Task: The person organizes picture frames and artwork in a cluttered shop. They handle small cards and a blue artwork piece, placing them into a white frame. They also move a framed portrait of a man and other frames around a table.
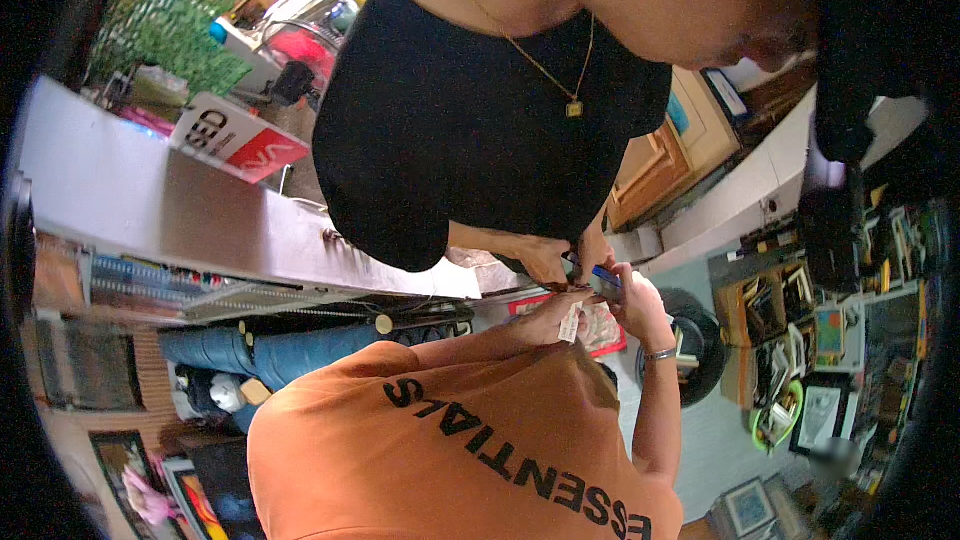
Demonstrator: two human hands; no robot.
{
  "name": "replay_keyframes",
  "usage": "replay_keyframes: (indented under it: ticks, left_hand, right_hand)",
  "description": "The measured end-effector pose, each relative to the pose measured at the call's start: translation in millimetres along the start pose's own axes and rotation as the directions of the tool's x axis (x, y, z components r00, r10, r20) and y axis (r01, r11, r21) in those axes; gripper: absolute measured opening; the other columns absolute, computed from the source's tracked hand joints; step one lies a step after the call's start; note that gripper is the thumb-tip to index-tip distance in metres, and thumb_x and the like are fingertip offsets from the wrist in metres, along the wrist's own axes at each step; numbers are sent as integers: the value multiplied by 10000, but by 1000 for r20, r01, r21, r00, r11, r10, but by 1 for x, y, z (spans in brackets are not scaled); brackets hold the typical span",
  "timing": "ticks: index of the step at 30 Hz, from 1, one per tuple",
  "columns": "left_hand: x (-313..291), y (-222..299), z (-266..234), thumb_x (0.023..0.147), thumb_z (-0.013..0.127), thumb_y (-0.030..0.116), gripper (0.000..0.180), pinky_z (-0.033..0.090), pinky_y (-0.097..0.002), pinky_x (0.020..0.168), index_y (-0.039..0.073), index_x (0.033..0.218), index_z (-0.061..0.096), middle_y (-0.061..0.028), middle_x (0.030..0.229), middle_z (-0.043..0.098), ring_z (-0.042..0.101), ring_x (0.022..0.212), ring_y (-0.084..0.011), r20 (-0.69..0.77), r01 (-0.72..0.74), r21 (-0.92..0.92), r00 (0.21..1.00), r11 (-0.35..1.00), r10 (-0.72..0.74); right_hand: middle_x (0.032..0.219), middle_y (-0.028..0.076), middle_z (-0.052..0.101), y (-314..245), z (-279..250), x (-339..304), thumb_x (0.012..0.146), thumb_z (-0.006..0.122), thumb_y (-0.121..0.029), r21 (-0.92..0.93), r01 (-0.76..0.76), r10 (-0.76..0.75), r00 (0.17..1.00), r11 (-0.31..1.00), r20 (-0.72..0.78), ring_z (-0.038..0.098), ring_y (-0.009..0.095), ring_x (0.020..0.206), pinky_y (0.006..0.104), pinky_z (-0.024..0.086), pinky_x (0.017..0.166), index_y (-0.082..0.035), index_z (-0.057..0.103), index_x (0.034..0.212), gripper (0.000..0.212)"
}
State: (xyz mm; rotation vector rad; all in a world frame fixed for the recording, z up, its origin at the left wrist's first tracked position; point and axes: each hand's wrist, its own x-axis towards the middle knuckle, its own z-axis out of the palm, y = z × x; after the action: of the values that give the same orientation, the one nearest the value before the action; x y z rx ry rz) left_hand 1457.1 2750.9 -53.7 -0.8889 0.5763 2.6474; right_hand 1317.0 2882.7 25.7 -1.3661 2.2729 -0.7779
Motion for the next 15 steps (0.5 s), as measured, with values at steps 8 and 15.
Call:
replay_keyframes:
  ticks: [8,15]
  left_hand:
    - [-66,24,64,921,642,361,350,417,-244,480,104,1158,630,-27,902,603,522,588,-86,275,-331,389,933,860,234]
    - [-274,97,122,890,706,213,546,427,-277,578,-49,1322,500,-50,847,566,555,649,-126,852,-965,-36,106,259,513]
  right_hand:
    - [1075,218,597,35,-16,25,748,711,-46,-33,149,-152,983,988,-102,587,454,1038,458,508,843,-77,409,1280,613]
    - [1076,141,589,47,-30,68,787,754,-203,-369,93,-180,961,925,-209,570,339,1025,433,445,877,-47,492,1273,575]
